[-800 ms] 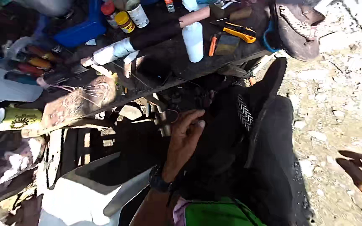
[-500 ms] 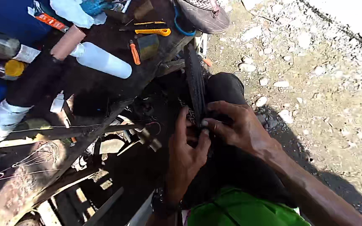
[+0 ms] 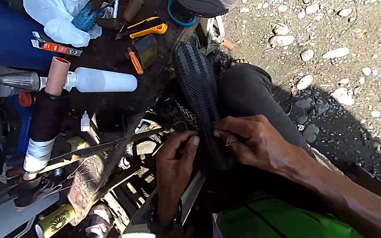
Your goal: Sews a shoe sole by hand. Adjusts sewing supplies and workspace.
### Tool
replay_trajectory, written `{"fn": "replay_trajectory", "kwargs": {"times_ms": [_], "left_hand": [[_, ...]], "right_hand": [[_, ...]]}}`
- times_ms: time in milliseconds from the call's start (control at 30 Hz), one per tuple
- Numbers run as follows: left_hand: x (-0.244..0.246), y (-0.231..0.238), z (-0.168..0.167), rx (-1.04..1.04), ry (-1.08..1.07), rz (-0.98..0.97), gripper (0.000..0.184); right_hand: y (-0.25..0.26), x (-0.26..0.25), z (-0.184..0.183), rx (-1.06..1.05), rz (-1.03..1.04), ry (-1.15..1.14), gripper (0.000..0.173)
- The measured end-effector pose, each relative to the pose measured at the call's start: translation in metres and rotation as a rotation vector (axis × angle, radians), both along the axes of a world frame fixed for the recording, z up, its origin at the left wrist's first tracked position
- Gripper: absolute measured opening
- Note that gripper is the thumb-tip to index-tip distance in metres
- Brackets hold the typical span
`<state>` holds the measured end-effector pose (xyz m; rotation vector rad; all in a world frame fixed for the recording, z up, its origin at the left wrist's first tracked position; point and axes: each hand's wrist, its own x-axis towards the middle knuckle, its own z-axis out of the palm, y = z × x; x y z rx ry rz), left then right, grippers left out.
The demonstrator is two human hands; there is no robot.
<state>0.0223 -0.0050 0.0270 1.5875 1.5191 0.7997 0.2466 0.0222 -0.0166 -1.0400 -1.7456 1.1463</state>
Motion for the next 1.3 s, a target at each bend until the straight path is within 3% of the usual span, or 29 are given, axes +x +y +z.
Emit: {"fn": "replay_trajectory", "kwargs": {"times_ms": [133, 267, 400, 533, 667, 800, 933, 1033, 1300], "left_hand": [[-0.002, 0.001, -0.017, 0.056, -0.155, 0.051, 0.019], [0.015, -0.005, -0.040, -0.054, -0.438, 0.026, 0.045], [0.000, -0.012, -0.034, -0.150, -0.481, 0.035, 0.023], [-0.009, -0.009, -0.030, -0.157, -0.420, 0.013, 0.022], [0.002, -0.009, -0.035, -0.084, -0.584, 0.161, 0.015], [0.022, -0.016, -0.037, -0.202, -0.764, 0.091, 0.050], [0.013, -0.021, -0.034, -0.193, -0.591, 0.102, 0.023], [0.005, -0.017, -0.031, -0.143, -0.524, 0.071, 0.021], [0.000, -0.012, -0.033, -0.189, -1.061, 0.354, 0.021]], "right_hand": [[0.002, 0.005, -0.001, -0.008, 0.019, 0.008, 0.024], [0.003, 0.006, -0.002, -0.008, 0.022, 0.013, 0.024], [0.003, 0.008, -0.002, -0.006, 0.036, 0.008, 0.025], [0.004, 0.007, -0.002, 0.013, 0.045, 0.013, 0.024], [0.005, 0.009, -0.002, 0.015, 0.053, 0.029, 0.024], [0.007, 0.008, -0.002, 0.004, 0.041, 0.038, 0.022], [0.006, 0.010, -0.001, 0.002, 0.051, 0.027, 0.022], [0.003, 0.010, -0.002, 0.011, 0.044, 0.047, 0.022], [0.003, 0.003, -0.004, 0.020, 0.069, 0.083, 0.022]]}}
